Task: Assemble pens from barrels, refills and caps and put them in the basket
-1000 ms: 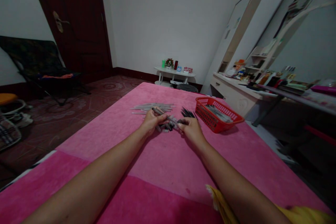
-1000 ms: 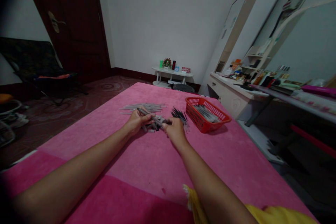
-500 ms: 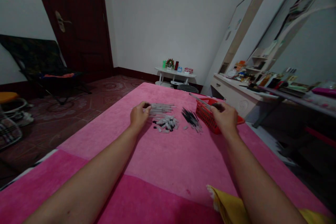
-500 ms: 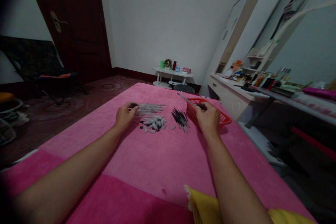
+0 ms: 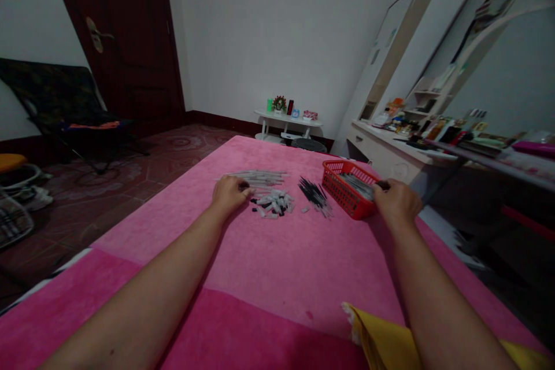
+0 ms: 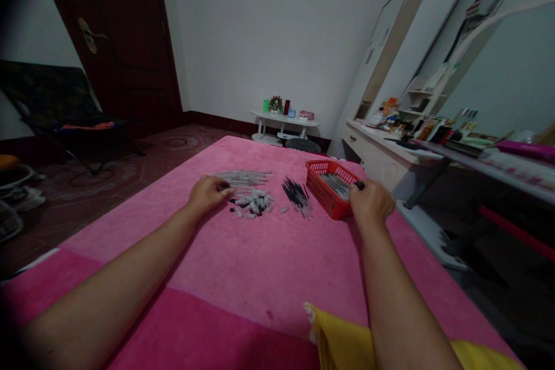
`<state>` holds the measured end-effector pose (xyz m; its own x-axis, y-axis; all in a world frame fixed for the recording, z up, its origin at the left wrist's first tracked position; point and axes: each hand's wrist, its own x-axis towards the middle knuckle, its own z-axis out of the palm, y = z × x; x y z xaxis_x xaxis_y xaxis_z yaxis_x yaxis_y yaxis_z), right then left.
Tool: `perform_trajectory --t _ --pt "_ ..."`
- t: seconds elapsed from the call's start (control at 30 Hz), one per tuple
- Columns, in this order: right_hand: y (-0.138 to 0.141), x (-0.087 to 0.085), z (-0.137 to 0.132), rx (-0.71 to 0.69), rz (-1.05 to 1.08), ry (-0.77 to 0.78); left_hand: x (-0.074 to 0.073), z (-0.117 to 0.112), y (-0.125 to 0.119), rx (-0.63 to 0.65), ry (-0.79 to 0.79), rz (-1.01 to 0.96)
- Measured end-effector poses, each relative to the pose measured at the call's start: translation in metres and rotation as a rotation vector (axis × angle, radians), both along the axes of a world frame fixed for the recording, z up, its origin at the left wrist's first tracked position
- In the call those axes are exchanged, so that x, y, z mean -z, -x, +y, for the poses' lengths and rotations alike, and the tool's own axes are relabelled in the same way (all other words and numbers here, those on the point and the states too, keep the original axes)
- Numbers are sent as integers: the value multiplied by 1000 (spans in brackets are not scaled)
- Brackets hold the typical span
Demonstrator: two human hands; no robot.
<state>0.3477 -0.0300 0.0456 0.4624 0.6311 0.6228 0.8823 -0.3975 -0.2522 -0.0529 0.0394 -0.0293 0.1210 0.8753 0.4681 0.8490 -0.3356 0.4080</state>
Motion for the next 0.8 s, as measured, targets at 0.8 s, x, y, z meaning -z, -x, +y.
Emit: perform_trajectory --t 0.8 --pt "105 56 6 -617 -84 415 6 4 -5 64 -11 -36"
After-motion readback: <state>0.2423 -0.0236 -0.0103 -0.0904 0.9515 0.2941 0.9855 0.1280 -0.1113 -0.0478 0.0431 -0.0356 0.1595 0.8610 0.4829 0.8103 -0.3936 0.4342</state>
